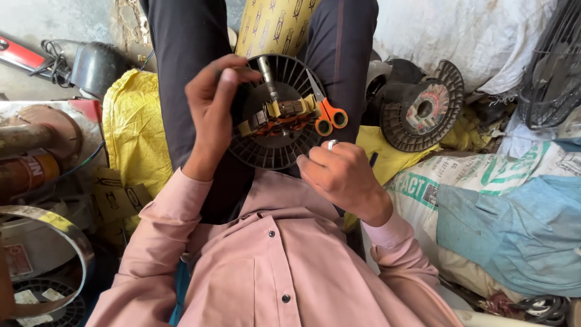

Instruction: Manually repairing or rewinding an electrical fan motor stator using wires and hand tools.

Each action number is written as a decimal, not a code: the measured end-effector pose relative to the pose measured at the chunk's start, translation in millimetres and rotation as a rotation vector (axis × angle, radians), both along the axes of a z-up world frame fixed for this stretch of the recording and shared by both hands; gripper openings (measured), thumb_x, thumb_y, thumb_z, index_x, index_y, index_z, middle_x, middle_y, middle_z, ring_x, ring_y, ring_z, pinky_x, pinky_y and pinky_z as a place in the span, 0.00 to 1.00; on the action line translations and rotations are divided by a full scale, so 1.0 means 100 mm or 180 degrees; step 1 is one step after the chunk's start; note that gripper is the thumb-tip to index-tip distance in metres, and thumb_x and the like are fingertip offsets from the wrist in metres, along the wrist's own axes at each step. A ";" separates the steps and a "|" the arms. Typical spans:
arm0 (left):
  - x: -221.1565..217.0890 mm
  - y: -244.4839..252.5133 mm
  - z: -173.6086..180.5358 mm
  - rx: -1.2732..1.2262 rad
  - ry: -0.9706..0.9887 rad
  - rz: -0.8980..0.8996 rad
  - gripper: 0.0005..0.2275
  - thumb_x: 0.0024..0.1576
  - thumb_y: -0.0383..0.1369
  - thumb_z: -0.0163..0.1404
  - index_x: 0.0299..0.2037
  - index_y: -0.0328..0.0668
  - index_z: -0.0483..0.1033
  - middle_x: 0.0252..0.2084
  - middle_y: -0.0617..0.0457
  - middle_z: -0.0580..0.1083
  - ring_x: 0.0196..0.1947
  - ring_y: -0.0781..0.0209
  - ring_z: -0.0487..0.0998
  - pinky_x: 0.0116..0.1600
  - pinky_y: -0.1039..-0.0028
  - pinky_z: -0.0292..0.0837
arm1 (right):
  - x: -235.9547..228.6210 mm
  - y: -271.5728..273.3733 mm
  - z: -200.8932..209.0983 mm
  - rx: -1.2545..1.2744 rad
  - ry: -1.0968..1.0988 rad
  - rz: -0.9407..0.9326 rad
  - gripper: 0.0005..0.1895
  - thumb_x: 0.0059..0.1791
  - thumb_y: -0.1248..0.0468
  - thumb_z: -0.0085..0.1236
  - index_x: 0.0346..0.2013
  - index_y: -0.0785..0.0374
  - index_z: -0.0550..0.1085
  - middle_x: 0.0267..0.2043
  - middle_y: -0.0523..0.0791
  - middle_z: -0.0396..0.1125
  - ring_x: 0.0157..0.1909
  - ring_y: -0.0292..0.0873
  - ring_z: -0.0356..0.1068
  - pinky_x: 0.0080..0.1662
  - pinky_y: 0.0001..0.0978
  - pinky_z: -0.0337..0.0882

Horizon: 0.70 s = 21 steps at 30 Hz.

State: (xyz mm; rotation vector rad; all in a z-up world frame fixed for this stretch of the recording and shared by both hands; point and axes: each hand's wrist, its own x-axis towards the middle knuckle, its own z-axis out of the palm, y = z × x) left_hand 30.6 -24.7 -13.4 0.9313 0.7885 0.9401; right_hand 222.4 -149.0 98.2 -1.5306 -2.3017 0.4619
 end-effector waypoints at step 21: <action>-0.26 -0.57 0.31 0.4172 0.2699 -0.0969 0.20 0.55 0.31 0.56 0.60 0.52 0.77 0.65 0.58 0.75 0.55 0.58 0.71 0.57 0.62 0.62 | 0.67 0.95 -0.36 0.0229 0.0213 -0.0121 0.04 0.51 0.66 0.67 0.32 0.61 0.80 0.27 0.45 0.69 0.27 0.44 0.67 0.33 0.36 0.65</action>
